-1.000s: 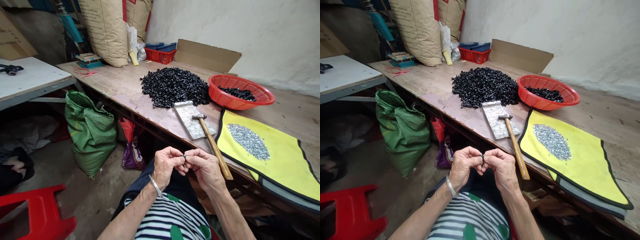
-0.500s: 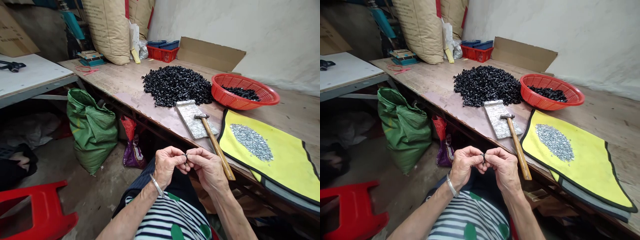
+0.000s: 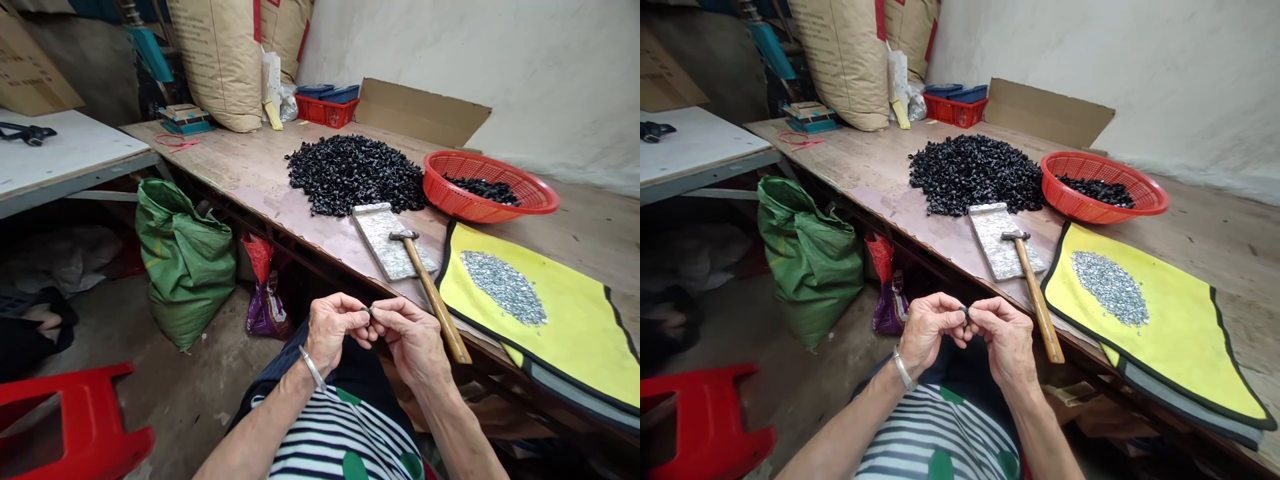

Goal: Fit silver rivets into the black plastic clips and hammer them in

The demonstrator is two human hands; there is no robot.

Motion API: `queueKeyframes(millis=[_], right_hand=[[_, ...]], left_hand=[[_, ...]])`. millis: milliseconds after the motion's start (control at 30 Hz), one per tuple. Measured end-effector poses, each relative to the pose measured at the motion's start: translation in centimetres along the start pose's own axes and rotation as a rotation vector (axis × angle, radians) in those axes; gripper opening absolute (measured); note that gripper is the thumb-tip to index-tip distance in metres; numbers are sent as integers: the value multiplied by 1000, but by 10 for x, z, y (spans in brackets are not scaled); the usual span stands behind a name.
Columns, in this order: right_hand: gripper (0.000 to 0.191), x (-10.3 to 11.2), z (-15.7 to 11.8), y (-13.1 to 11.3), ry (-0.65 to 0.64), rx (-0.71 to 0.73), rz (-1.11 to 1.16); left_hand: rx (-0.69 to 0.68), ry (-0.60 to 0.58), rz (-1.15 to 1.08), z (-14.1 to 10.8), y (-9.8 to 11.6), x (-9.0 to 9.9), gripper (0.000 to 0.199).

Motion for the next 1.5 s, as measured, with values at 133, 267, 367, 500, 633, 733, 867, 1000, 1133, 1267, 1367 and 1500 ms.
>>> queueKeyframes(millis=[133,267,367,500,633,733,867,1000,1133,1267,1367,1500], right_hand=[[15,-1,1,0,-48,-40,19],[18,4,1,-8,-14,-1,17],[19,6,-5,-18,-8,51,-77],[23,17,-11,-44,23,189,-296],[23,40,-6,-92,248,537,-740],[23,37,3,-120,381,828,-1196],[23,43,45,-108,276,618,-1335],[15,54,63,-96,224,433,-1205],[17,64,66,-73,128,166,-989],[17,58,60,-52,-31,-62,-690],[20,55,55,-47,-53,-131,-533],[22,59,48,-46,5,-106,-432]], left_hand=[[-13,18,-19,2,2,2,19],[-35,35,-27,3,6,7,18],[-42,43,-25,4,7,9,17],[-48,48,-24,5,7,11,16],[-48,66,-22,7,8,13,17],[-57,72,-13,13,12,9,19],[-98,36,-2,30,26,-9,20],[-143,20,25,52,38,-28,19],[-130,34,104,72,38,-41,16],[-108,48,168,86,35,-49,15],[-90,70,223,94,31,-53,16],[-70,124,286,100,27,-52,17]])
Point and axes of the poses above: each hand's wrist, its own z-axis towards the middle knuckle, its own x-axis out of the back of the hand, y = z × x, the point moved 10 cm from there along z, towards the middle knuckle, and after that the axes turned 8 degrees about y, right-handed, at the moved point
